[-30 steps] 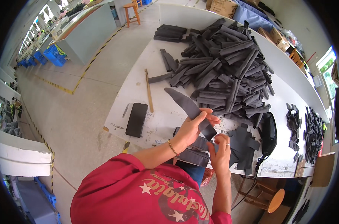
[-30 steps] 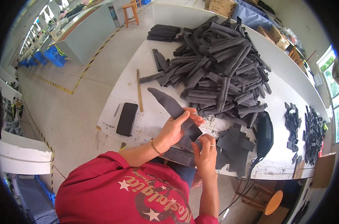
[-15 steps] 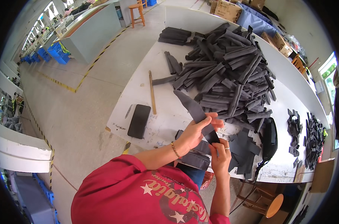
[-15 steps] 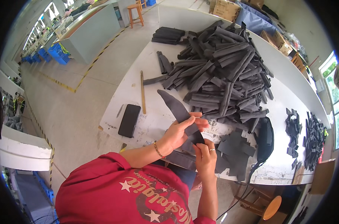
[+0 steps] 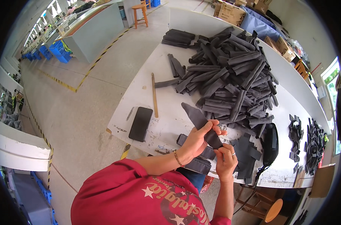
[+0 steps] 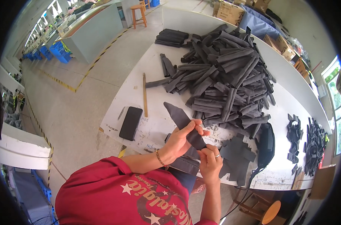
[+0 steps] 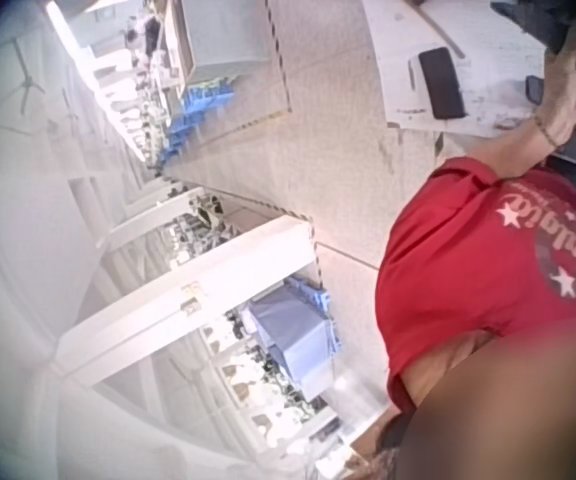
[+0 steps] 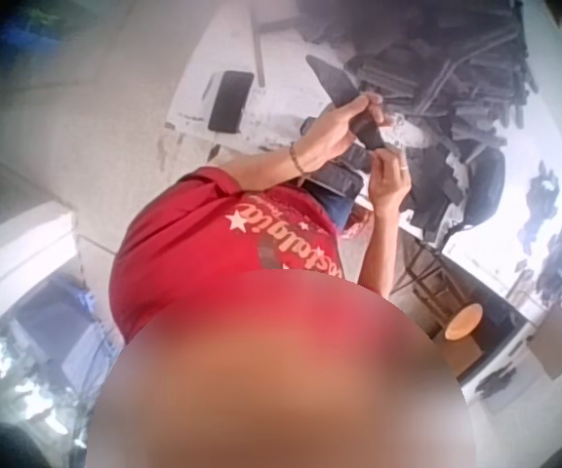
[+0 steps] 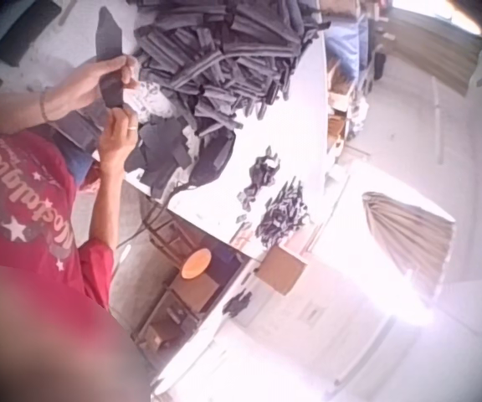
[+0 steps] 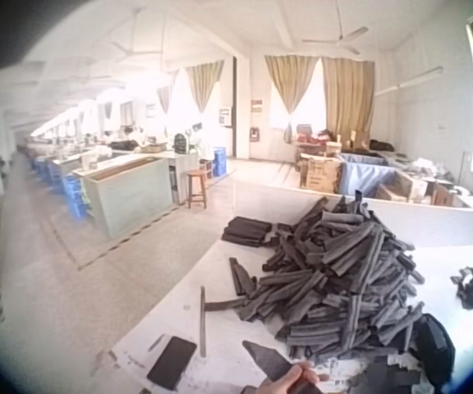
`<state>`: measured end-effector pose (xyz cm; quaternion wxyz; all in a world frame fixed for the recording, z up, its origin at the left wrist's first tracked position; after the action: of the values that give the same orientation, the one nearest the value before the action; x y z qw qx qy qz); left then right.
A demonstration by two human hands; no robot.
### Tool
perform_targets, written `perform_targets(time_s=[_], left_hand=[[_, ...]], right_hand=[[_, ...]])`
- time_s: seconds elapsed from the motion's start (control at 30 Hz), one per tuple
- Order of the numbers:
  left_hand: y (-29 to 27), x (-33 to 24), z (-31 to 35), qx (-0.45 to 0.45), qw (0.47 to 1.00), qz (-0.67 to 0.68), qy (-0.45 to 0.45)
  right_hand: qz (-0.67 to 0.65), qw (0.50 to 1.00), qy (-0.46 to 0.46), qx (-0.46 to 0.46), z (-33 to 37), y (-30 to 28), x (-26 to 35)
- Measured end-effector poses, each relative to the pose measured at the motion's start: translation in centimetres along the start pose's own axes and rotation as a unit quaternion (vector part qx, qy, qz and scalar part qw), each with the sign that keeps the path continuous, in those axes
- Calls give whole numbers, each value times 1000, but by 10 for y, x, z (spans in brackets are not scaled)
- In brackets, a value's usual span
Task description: The recorder is sorting through and inspecting long black foam or rubber parts on a large work surface.
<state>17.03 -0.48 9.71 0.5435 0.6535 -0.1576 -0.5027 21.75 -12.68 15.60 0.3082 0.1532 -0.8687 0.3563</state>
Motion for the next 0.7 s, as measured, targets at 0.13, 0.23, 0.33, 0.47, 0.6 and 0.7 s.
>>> perform_targets(time_s=[0.13, 0.23, 0.33, 0.47, 0.6, 0.7], left_hand=[[2, 2, 5, 9, 1000, 7, 7], [4, 7, 8, 13, 1000, 20, 0], [5, 11, 9, 20, 999, 29, 1], [7, 12, 10, 33, 999, 36, 6], [7, 15, 12, 23, 999, 45, -2], [7, 18, 12, 21, 998, 53, -7]], right_hand=[[1, 1000, 8, 5, -1, 0, 0], [-6, 1000, 16, 9, 0, 0, 0], [-13, 1000, 19, 10, -1, 0, 0], [-16, 1000, 21, 8, -2, 0, 1], [-12, 1000, 26, 8, -2, 1, 0], [-14, 1000, 24, 8, -2, 3, 0]])
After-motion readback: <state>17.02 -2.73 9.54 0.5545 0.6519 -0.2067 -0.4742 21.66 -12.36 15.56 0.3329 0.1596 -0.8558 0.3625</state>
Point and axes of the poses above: each hand's wrist, its own z-axis away from the middle knuckle, its own y-axis out of the palm, x = y × z, the point moved 8 cm from there along -z, towards the middle knuckle, and after that the axes turned 5 degrees about -z, right-handed, at the moved point
